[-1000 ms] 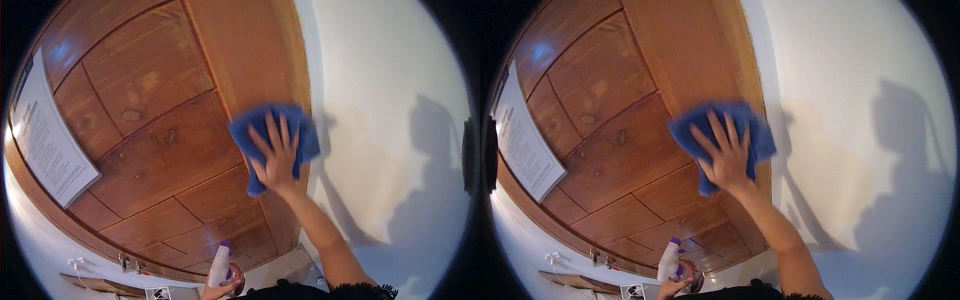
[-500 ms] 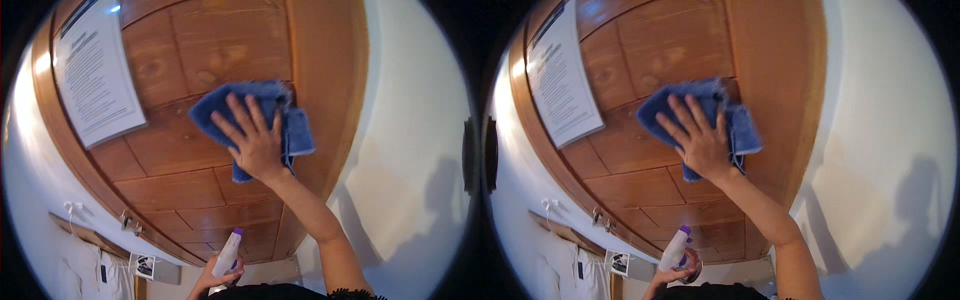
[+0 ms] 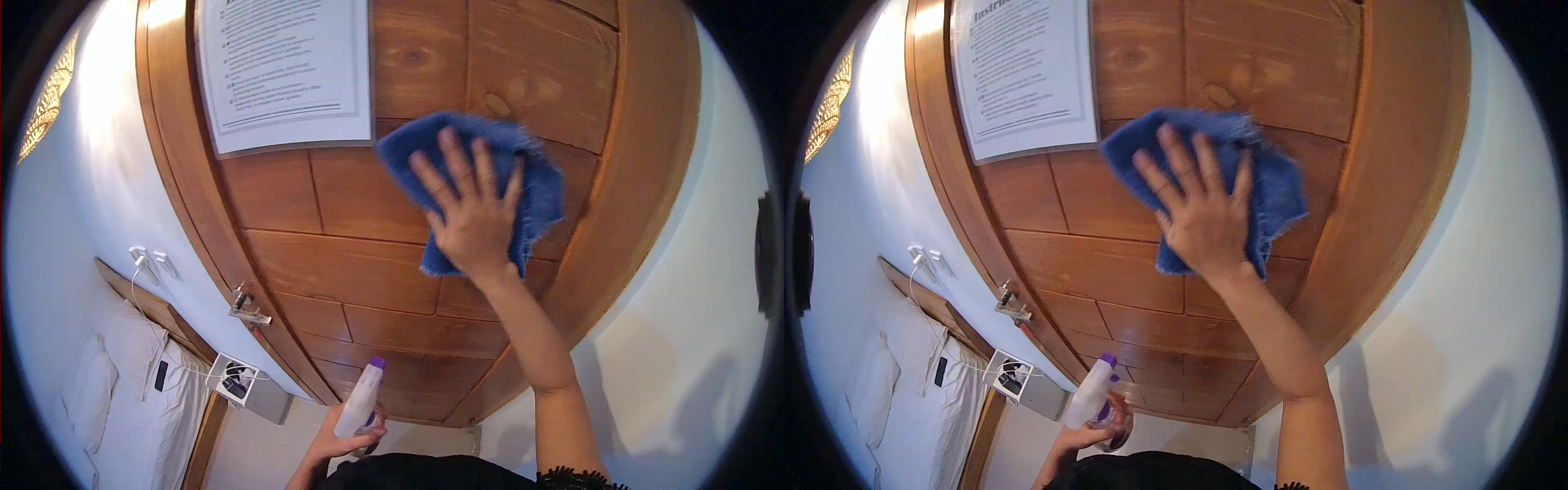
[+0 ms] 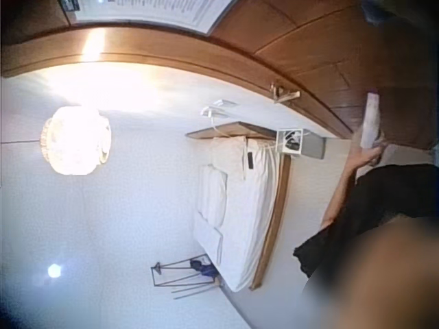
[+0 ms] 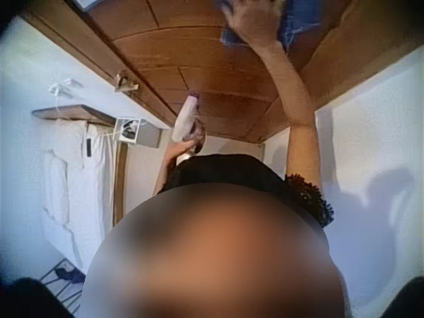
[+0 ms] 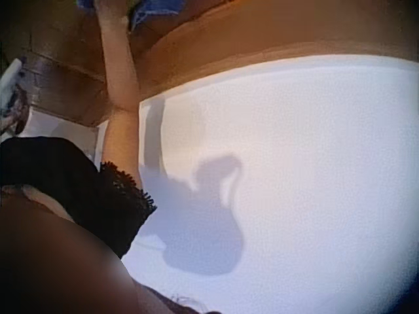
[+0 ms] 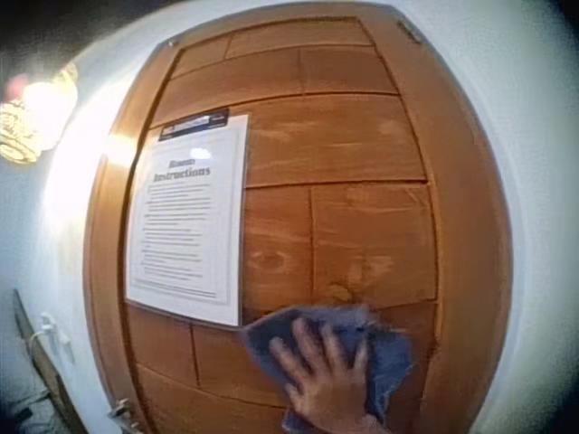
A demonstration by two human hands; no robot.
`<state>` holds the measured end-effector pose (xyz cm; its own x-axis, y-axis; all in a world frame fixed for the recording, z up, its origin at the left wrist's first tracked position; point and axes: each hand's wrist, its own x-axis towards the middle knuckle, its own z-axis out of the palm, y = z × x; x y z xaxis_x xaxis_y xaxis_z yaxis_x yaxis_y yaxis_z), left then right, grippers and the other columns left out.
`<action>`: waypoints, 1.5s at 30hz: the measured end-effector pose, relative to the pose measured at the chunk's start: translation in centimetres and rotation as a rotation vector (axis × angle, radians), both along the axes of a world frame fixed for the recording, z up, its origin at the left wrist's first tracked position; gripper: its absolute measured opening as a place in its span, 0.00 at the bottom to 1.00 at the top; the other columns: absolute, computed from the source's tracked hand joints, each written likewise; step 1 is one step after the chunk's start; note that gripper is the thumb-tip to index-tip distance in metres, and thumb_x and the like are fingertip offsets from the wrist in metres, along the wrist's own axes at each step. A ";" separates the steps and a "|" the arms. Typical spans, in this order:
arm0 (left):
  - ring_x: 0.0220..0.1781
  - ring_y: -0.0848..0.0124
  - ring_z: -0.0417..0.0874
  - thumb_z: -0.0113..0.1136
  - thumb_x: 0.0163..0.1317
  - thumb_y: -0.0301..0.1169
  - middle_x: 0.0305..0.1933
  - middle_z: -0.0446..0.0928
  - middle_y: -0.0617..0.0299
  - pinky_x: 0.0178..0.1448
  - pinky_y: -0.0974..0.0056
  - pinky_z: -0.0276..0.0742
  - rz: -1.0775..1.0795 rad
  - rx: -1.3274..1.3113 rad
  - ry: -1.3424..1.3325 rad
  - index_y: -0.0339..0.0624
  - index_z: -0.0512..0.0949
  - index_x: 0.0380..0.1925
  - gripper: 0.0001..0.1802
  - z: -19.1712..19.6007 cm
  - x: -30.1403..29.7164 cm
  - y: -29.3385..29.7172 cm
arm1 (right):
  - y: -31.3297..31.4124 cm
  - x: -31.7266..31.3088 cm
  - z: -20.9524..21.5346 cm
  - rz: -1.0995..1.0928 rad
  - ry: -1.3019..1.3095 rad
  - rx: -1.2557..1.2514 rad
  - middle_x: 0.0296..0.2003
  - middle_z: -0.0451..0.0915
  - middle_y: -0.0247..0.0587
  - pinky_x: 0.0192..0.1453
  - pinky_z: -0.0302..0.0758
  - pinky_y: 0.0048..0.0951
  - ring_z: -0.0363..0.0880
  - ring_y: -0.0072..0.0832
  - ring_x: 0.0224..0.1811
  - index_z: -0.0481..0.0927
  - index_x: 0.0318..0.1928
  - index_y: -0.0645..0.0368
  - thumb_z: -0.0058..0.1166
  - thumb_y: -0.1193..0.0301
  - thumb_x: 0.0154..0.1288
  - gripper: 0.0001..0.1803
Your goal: Cleaning the hotel room door using spray and cloth.
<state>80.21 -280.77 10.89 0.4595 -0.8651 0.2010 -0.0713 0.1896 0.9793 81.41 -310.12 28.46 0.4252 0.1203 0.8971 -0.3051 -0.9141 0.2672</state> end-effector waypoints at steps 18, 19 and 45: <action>0.36 0.74 0.76 0.67 0.47 0.25 0.33 0.76 0.63 0.43 0.67 0.72 0.184 -0.015 0.139 0.38 0.74 0.33 0.13 -1.9 8.2 13.7 | 13.0 9.7 -8.0 0.329 0.308 -0.189 0.66 0.61 0.23 0.62 0.52 0.58 0.63 0.33 0.62 0.69 0.60 0.31 0.57 0.70 0.43 0.38; 0.36 0.74 0.76 0.67 0.47 0.25 0.33 0.76 0.63 0.43 0.67 0.72 0.197 -0.065 0.133 0.38 0.74 0.33 0.13 -2.0 8.6 14.4 | 13.6 10.5 -7.7 0.382 0.370 -0.118 0.66 0.60 0.24 0.63 0.53 0.57 0.62 0.34 0.63 0.68 0.61 0.34 0.56 0.72 0.45 0.38; 0.40 0.70 0.77 0.66 0.47 0.25 0.33 0.76 0.61 0.52 0.62 0.69 -0.093 0.013 0.238 0.38 0.74 0.35 0.15 -12.5 13.1 17.6 | 14.6 13.5 -18.6 0.051 0.382 -0.046 0.63 0.64 0.27 0.64 0.48 0.60 0.62 0.37 0.64 0.67 0.61 0.28 0.54 0.69 0.49 0.36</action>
